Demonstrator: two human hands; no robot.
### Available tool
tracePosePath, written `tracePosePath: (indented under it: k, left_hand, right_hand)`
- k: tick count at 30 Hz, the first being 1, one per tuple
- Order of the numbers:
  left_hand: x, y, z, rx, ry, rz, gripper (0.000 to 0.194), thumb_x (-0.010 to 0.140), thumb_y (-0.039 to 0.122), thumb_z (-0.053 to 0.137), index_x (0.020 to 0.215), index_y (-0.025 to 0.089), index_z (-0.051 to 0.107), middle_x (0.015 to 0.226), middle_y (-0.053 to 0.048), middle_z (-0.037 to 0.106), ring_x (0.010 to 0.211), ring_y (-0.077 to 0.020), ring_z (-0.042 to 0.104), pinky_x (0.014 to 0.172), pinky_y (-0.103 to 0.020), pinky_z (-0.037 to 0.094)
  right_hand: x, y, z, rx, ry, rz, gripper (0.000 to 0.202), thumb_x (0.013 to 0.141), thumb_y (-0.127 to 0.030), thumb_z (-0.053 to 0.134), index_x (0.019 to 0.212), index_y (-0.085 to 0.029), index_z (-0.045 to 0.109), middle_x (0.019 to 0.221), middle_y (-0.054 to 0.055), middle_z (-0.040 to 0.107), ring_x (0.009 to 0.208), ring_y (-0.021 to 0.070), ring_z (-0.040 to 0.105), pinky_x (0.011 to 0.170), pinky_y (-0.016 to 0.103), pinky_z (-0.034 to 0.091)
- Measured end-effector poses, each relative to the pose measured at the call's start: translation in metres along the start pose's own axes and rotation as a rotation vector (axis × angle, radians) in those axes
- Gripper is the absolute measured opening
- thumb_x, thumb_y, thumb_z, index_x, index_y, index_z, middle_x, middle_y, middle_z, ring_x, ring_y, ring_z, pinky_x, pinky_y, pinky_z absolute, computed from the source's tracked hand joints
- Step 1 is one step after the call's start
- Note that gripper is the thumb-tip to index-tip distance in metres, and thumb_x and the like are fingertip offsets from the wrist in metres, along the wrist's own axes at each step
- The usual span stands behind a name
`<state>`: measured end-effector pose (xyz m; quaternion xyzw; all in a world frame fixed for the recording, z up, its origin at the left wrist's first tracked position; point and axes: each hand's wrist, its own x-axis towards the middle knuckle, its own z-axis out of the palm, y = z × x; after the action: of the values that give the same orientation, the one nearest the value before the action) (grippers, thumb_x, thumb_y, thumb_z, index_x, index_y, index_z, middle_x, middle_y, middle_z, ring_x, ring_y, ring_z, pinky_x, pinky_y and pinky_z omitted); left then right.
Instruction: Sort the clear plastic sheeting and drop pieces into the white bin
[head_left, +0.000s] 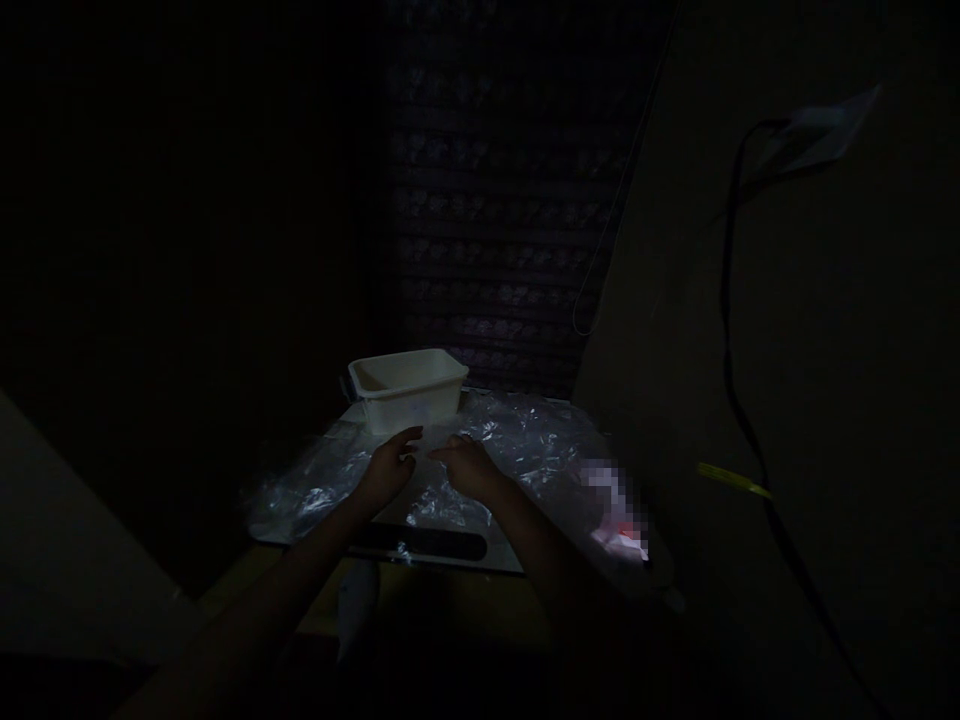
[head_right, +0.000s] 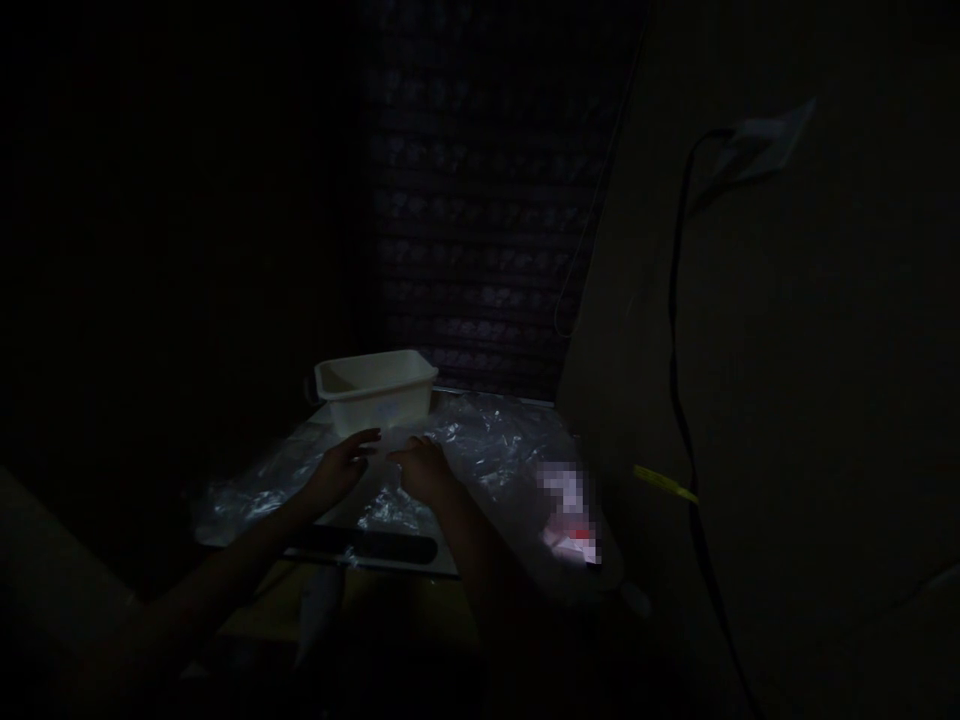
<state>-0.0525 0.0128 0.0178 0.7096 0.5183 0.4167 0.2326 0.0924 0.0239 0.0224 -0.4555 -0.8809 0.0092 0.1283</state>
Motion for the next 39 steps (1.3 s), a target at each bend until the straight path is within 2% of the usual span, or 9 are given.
tracePosePath:
  k: [4,6,10,13,17,20,23,28,39]
  left_hand:
    - [-0.002,0.002,0.0,-0.037,-0.006,0.044,0.067,0.052,0.0,0.029,0.116,0.011,0.015,0.101,-0.011,0.049,0.09,-0.0133,0.047,0.07,-0.027,0.039]
    - [-0.003,0.002,0.0,-0.024,-0.033,0.054,0.068,0.053,0.001,0.029,0.117,0.012,0.011,0.099,-0.011,0.051,0.088,-0.0134,0.048,0.069,-0.028,0.039]
    - [-0.005,0.001,0.001,0.017,-0.104,0.07,0.062,0.052,0.001,0.028,0.113,0.01,0.022,0.093,-0.011,0.054,0.087,-0.0134,0.049,0.07,-0.028,0.038]
    - [-0.005,0.0,0.001,0.035,-0.103,0.098,0.052,0.056,0.005,0.03,0.107,0.009,0.032,0.091,-0.01,0.055,0.089,-0.0134,0.047,0.071,-0.027,0.038]
    - [-0.003,-0.003,0.003,0.091,-0.024,0.087,0.041,0.059,0.016,0.038,0.1,0.009,0.039,0.097,-0.012,0.05,0.087,-0.0158,0.048,0.064,-0.026,0.041]
    - [-0.002,-0.005,0.005,0.171,-0.006,0.036,0.04,0.059,0.024,0.042,0.096,0.008,0.041,0.093,-0.013,0.051,0.077,-0.0161,0.051,0.057,-0.025,0.042]
    - [-0.003,-0.006,0.007,0.25,-0.063,0.017,0.04,0.062,0.028,0.041,0.096,0.007,0.042,0.08,-0.011,0.056,0.063,-0.0141,0.053,0.055,-0.025,0.042]
    - [-0.003,-0.007,0.01,0.291,-0.147,-0.027,0.034,0.065,0.017,0.033,0.095,0.005,0.044,0.059,-0.006,0.057,0.051,-0.0126,0.054,0.052,-0.023,0.04]
    - [-0.003,-0.009,0.012,0.11,-0.091,-0.134,0.031,0.063,0.014,0.033,0.089,0.007,0.047,0.062,-0.005,0.057,0.045,-0.0099,0.053,0.047,-0.022,0.042]
  right_hand:
    - [0.005,0.001,0.003,0.131,0.125,0.087,0.038,0.066,-0.016,0.037,0.104,-0.019,0.043,0.088,0.004,0.052,0.082,0.0134,0.045,0.072,0.024,0.032]
    - [0.008,0.003,0.004,0.227,0.184,0.136,0.044,0.066,-0.017,0.038,0.11,-0.016,0.035,0.085,0.004,0.054,0.078,0.0118,0.047,0.07,0.022,0.034]
    - [0.012,0.007,0.007,0.332,0.244,0.165,0.049,0.063,-0.014,0.041,0.111,-0.017,0.031,0.077,0.001,0.055,0.069,0.0097,0.049,0.065,0.02,0.035]
    - [0.013,0.01,0.007,0.316,0.277,0.1,0.029,0.063,-0.013,0.04,0.09,-0.018,0.051,0.076,0.001,0.054,0.07,0.0098,0.048,0.065,0.02,0.035]
    - [0.012,0.015,0.007,0.31,0.296,0.053,0.017,0.062,-0.011,0.041,0.069,-0.017,0.056,0.073,0.002,0.053,0.072,0.0101,0.047,0.066,0.02,0.035]
    - [0.011,0.017,0.007,0.34,0.321,0.062,0.017,0.061,-0.01,0.042,0.068,-0.017,0.056,0.072,0.002,0.052,0.071,0.0098,0.047,0.066,0.02,0.035]
    - [0.01,0.019,0.007,0.382,0.34,0.047,0.016,0.06,-0.009,0.043,0.066,-0.016,0.055,0.071,0.002,0.051,0.071,0.0094,0.046,0.066,0.02,0.035]
    - [0.007,0.024,0.009,0.418,0.357,0.018,0.016,0.06,-0.008,0.043,0.066,-0.016,0.055,0.071,0.002,0.05,0.069,0.0091,0.046,0.065,0.02,0.036]
    - [0.006,0.026,0.011,0.408,0.289,0.018,0.016,0.06,-0.008,0.041,0.065,-0.016,0.054,0.07,0.001,0.055,0.068,0.009,0.048,0.065,0.019,0.036]
